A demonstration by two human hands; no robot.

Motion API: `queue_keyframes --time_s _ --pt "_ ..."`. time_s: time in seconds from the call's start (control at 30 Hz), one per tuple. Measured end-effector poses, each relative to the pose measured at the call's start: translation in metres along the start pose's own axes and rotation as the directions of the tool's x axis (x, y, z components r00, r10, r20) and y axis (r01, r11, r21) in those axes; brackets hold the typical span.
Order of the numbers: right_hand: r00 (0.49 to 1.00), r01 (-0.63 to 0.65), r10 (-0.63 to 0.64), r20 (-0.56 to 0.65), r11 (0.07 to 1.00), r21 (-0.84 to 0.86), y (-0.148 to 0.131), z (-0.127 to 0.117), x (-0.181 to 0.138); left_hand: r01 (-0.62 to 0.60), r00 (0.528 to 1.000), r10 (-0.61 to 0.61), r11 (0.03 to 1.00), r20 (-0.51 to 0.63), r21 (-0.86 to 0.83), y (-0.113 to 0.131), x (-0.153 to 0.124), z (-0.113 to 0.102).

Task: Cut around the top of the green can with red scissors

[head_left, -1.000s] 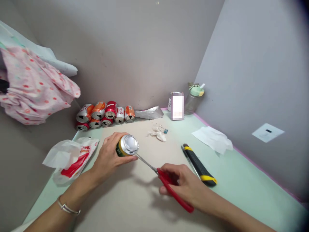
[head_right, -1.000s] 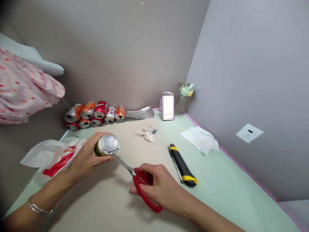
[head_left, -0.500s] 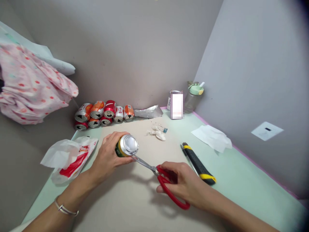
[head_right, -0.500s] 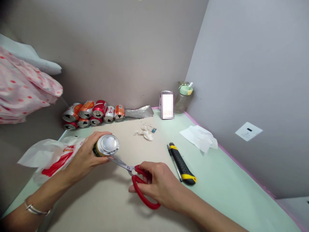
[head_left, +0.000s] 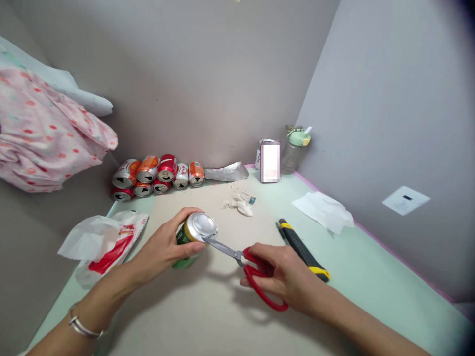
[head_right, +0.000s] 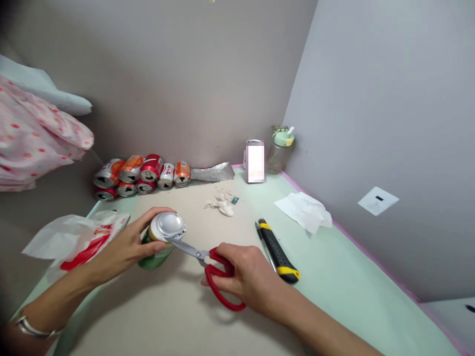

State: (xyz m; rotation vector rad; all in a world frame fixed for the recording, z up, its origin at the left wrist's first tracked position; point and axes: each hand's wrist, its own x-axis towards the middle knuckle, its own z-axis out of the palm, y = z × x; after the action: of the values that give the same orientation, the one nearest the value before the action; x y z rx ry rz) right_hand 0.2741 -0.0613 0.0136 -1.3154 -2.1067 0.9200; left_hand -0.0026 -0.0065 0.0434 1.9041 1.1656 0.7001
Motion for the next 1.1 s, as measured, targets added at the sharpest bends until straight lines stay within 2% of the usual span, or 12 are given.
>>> queue_keyframes --time_s 0.1,0.23,0.3,0.37,0.43,0.67,0.87,1.1 --pt "1.0 0.018 -0.018 0.015 0.999 -0.03 0.001 0.001 0.0 0.051 0.994 -0.045 0.997 0.1 -0.06 0.003 -0.001 -0.006" --pt "0.999 -0.04 0.039 -0.022 0.995 -0.087 0.005 0.003 0.0 0.075 0.979 -0.062 0.996 0.196 -0.058 -0.003 0.002 -0.009" --pt "1.0 0.023 -0.026 -0.014 0.99 -0.141 0.007 0.003 0.0 0.051 0.971 -0.03 0.995 0.239 -0.082 -0.008 0.004 -0.011" --pt "0.989 0.147 -0.141 0.042 0.965 -0.217 0.008 0.002 0.0 0.033 0.957 -0.001 0.994 0.291 -0.104 -0.012 0.004 -0.014" --pt "0.974 0.223 -0.202 0.107 0.942 -0.251 0.006 -0.001 0.0 0.044 0.942 -0.004 0.993 0.335 -0.113 -0.015 0.004 -0.018" --pt "0.976 0.147 -0.141 0.165 0.989 -0.025 -0.003 -0.007 -0.001 0.188 0.858 -0.037 0.951 0.511 -0.247 -0.012 0.003 -0.016" --pt "0.973 0.177 -0.17 0.157 0.983 -0.037 -0.006 -0.006 0.0 0.217 0.859 -0.032 0.927 0.511 -0.306 -0.007 0.005 -0.012" --pt "0.963 0.195 -0.181 0.199 0.979 -0.053 -0.006 -0.004 -0.001 0.187 0.852 0.016 0.925 0.523 -0.332 -0.01 0.004 -0.01"
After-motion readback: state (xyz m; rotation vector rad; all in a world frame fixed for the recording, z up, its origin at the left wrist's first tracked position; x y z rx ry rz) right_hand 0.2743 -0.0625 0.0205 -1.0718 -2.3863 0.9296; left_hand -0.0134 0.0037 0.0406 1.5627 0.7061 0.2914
